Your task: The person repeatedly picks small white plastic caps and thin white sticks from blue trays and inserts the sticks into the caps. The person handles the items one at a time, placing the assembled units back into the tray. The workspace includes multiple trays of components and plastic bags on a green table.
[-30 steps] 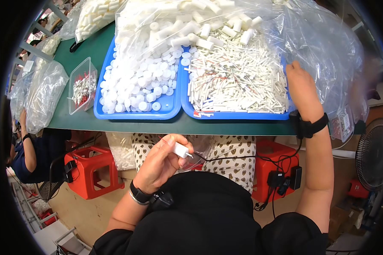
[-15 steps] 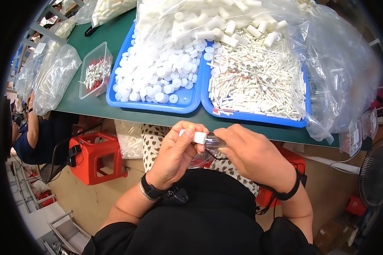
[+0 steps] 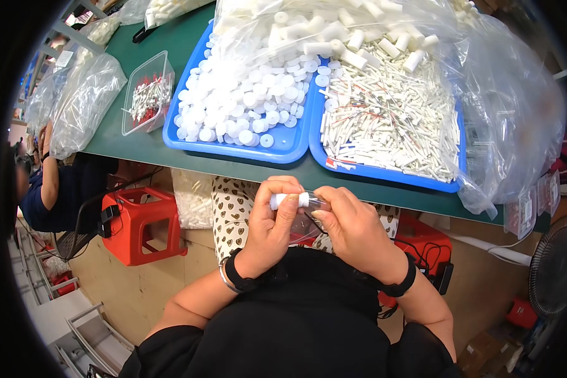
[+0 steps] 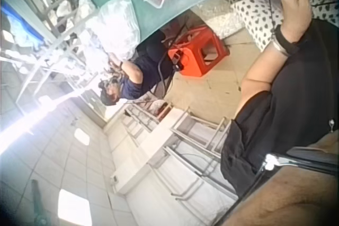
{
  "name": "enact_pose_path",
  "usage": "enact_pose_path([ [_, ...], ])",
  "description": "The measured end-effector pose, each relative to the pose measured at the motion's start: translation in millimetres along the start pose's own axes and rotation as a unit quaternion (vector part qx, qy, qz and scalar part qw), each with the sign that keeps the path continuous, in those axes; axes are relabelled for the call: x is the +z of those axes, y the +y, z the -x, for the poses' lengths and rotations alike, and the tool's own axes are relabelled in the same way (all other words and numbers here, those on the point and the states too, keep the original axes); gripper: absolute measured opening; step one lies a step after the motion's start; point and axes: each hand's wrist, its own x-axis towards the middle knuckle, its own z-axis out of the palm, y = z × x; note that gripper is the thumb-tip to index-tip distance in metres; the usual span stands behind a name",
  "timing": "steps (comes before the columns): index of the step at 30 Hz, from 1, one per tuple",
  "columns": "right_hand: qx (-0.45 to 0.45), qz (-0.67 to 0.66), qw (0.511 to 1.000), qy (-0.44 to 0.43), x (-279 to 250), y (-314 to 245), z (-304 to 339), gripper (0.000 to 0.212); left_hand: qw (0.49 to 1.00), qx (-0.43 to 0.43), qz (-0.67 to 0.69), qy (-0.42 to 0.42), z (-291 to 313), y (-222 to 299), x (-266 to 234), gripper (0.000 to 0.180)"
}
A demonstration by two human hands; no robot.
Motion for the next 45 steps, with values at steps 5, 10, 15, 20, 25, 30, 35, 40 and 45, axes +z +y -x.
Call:
enact_pose_path([
  [5, -0.123, 0.074, 0.988, -0.05, 1, 3, -2, 0.03, 0.991, -0.013, 0.042, -0.13, 1, 1, 0, 0.031],
  [10, -0.14, 0.045, 0.989, -0.031, 17, 10, -2, 0.03, 0.978, -0.05, 0.158, -0.129, 2, -3, -1, 0.036],
  [15, -0.095, 0.072, 0.993, 0.017, 24, 2, -7, 0.036, 0.916, -0.207, 0.335, -0.072, -4, 8, 0, 0.049],
  [20, -0.139, 0.14, 0.979, 0.039, 19, 7, -12, 0.034, 0.9, -0.241, 0.351, -0.093, -3, 4, -7, 0.054],
  [25, -0.161, 0.113, 0.98, 0.031, 23, 11, -10, 0.029, 0.878, -0.278, 0.38, -0.088, 2, 11, -5, 0.05],
  [30, -0.131, 0.169, 0.976, 0.044, 38, 5, -8, 0.03, 0.864, -0.256, 0.431, -0.039, 8, -1, 2, 0.046],
  [35, -0.074, 0.105, 0.99, 0.062, 42, 0, -8, 0.034, 0.871, -0.283, 0.399, -0.029, 5, 3, -8, 0.047],
  [40, -0.14, 0.161, 0.975, 0.06, 35, 8, -5, 0.035, 0.86, -0.291, 0.415, -0.05, 6, 4, -8, 0.044],
  [45, -0.108, 0.193, 0.973, 0.061, 47, -1, 1, 0.026, 0.846, -0.257, 0.465, -0.029, 11, -3, 6, 0.044],
])
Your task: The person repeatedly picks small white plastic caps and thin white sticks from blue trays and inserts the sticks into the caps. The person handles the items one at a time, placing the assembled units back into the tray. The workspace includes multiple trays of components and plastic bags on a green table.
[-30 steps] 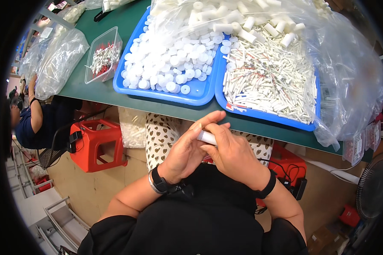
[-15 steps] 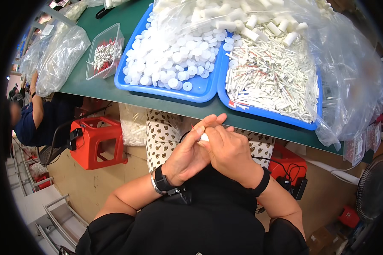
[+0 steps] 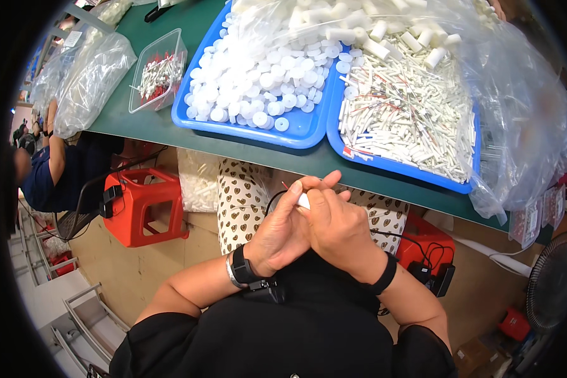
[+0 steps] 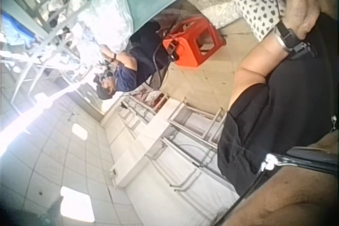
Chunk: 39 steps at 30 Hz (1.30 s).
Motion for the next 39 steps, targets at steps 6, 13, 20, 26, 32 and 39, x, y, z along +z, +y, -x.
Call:
enact_pose_path([
  [6, 0.067, -0.037, 0.996, 0.037, 16, -8, -5, 0.022, 0.999, 0.027, -0.015, 0.021, 0, 1, 2, 0.051],
  [13, 0.105, -0.188, 0.977, 0.002, 13, -7, -4, 0.018, 0.983, 0.063, -0.168, 0.027, 5, 0, -6, 0.066],
  [20, 0.3, -0.494, 0.805, -0.136, 3, 1, -5, 0.027, 0.977, 0.015, -0.205, 0.048, 16, 13, -6, 0.067],
  [26, 0.407, -0.74, 0.491, -0.214, 0, 15, 1, 0.041, 0.985, -0.034, -0.166, 0.021, 15, 23, -14, 0.067],
  [32, 0.283, -0.498, 0.797, -0.193, 27, 10, 15, 0.03, 0.981, -0.013, -0.181, 0.075, 15, 2, -26, 0.057],
  [39, 0.223, -0.289, 0.919, -0.151, 53, 11, 22, 0.028, 0.97, -0.035, -0.16, 0.181, 8, -11, -47, 0.053],
])
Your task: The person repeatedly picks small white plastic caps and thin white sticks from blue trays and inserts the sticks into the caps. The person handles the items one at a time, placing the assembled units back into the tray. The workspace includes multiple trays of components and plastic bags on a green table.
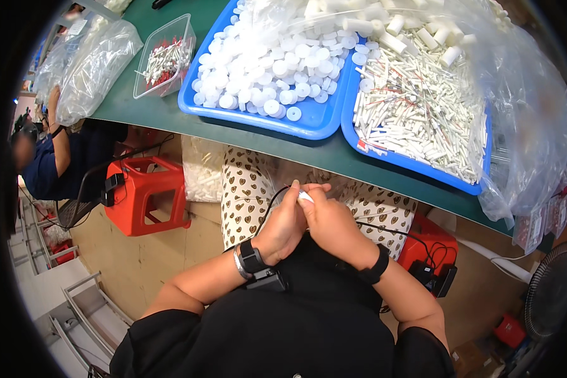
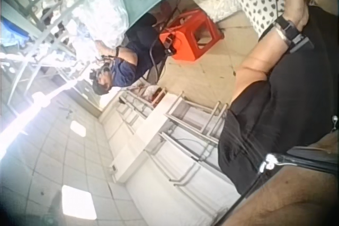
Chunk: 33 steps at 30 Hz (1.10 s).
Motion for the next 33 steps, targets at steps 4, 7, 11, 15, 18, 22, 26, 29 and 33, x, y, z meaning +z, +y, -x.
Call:
enact_pose_path([
  [4, 0.161, -0.301, 0.934, -0.109, -17, 20, -11, 0.033, 0.999, -0.039, 0.003, -0.027, -5, 6, -16, 0.056],
  [7, 0.166, -0.279, 0.939, -0.112, -16, 17, -10, 0.037, 1.0, -0.025, 0.005, -0.017, -3, 4, -12, 0.054],
  [11, -0.013, 0.075, 0.996, -0.039, 1, 23, -7, 0.035, 0.999, -0.044, 0.026, 0.014, -4, -11, -14, 0.054],
  [15, 0.074, 0.231, 0.966, -0.093, -13, 23, -19, 0.039, 0.987, -0.141, 0.075, 0.006, -15, -13, -33, 0.054],
  [18, 0.126, 0.291, 0.941, -0.118, -21, 48, -30, 0.046, 0.989, -0.144, -0.009, 0.034, -10, -2, -30, 0.054],
  [22, -0.013, 0.32, 0.941, -0.108, -51, -1, -10, 0.031, 0.982, -0.061, -0.176, -0.014, 6, 41, -20, 0.038],
  [26, -0.138, 0.271, 0.953, -0.009, -106, -78, 0, 0.015, 0.926, 0.152, -0.339, -0.071, 20, 81, 10, 0.021],
  [29, -0.179, 0.352, 0.901, 0.179, -142, -78, -19, 0.01, 0.792, 0.359, -0.492, -0.034, 12, 112, 35, 0.013],
  [33, -0.222, 0.431, 0.847, 0.216, -170, -70, -55, 0.013, 0.6, 0.513, -0.614, 0.015, -19, 143, 56, 0.019],
])
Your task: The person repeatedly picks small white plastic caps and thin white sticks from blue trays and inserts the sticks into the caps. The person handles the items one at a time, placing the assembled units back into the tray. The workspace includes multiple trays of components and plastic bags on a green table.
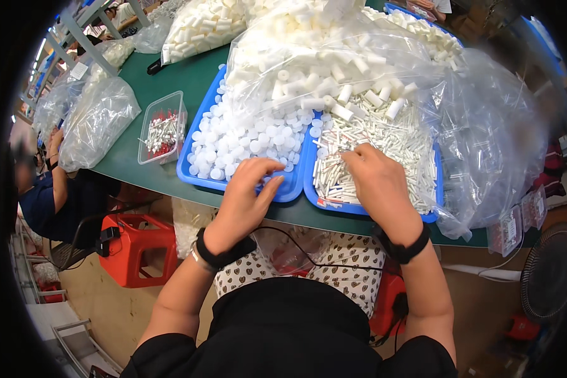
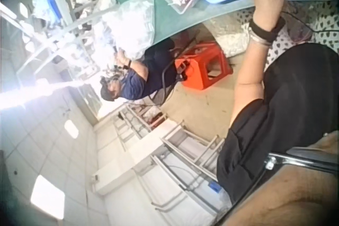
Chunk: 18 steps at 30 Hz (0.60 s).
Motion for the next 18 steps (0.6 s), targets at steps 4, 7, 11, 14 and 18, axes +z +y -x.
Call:
enact_pose_path([
  [4, -0.061, 0.094, 0.991, -0.067, 17, 11, -7, 0.019, 0.992, 0.059, -0.113, -0.004, -16, -19, 18, 0.026],
  [7, -0.045, 0.06, 0.994, -0.073, 15, 12, -3, 0.016, 0.985, 0.064, -0.161, -0.019, -21, -21, 21, 0.026],
  [11, -0.003, -0.115, 0.993, 0.027, 6, 11, 3, 0.014, 0.974, 0.074, -0.212, -0.024, -26, -25, 29, 0.019],
  [14, 0.1, -0.194, 0.974, 0.062, -3, 3, 8, 0.014, 0.975, 0.074, -0.209, -0.028, -26, -28, 29, 0.017],
  [18, 0.166, -0.237, 0.954, 0.084, -13, 1, 14, 0.016, 0.982, 0.073, -0.169, -0.028, -28, -31, 27, 0.017],
])
